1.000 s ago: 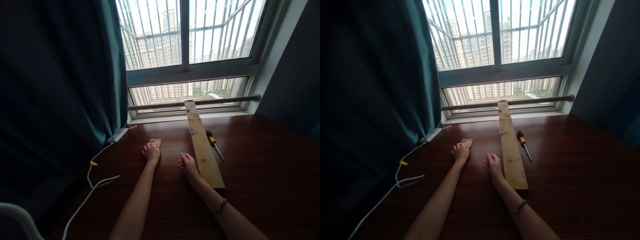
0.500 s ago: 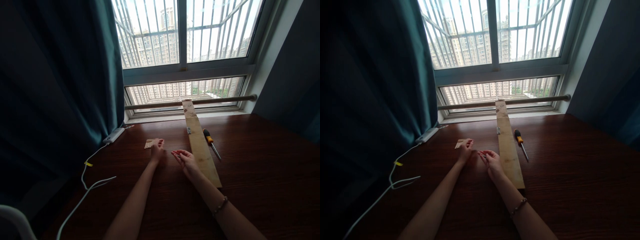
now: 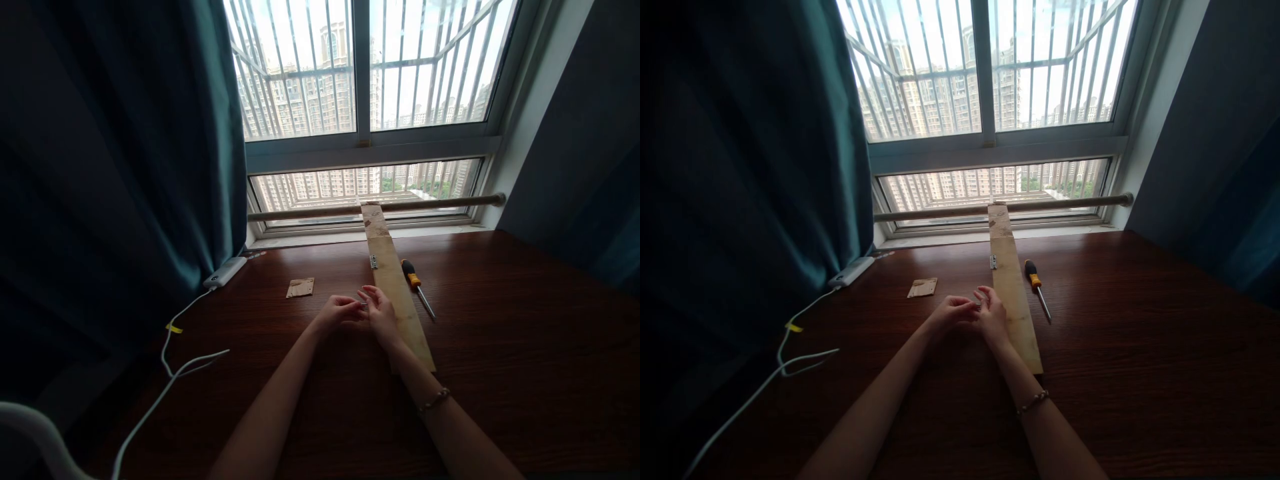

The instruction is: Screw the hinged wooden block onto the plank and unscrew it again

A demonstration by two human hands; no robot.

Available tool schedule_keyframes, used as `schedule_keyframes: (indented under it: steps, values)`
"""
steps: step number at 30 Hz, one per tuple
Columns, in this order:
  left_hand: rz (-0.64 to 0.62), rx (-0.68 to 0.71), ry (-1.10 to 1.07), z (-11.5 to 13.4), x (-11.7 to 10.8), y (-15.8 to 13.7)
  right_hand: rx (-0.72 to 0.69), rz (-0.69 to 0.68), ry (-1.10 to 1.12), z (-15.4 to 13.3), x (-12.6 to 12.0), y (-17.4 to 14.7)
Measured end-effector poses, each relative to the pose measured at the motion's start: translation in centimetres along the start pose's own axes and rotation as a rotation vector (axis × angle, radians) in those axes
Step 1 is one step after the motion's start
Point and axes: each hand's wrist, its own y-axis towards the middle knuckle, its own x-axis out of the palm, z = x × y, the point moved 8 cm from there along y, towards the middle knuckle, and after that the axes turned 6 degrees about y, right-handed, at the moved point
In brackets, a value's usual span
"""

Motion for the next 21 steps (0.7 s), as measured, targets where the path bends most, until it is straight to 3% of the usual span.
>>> schedule_keyframes:
  steps: [6,12,21]
  values:
    - [-0.056,-0.014,-0.060,-0.2,-0.4,-0.4,0.116,-0.144,0.051,0.4,1.9,-0.5]
    - [-0.112,0.010,0.122,-0.1,-0.3,-0.6,0.159,-0.142,0.095,1.5,1.8,-0.4]
    - [-0.099,0.261,0.257,2.2,1.1,-0.5,-0.034,-0.159,-0.042,0.0,2.0,-0.3]
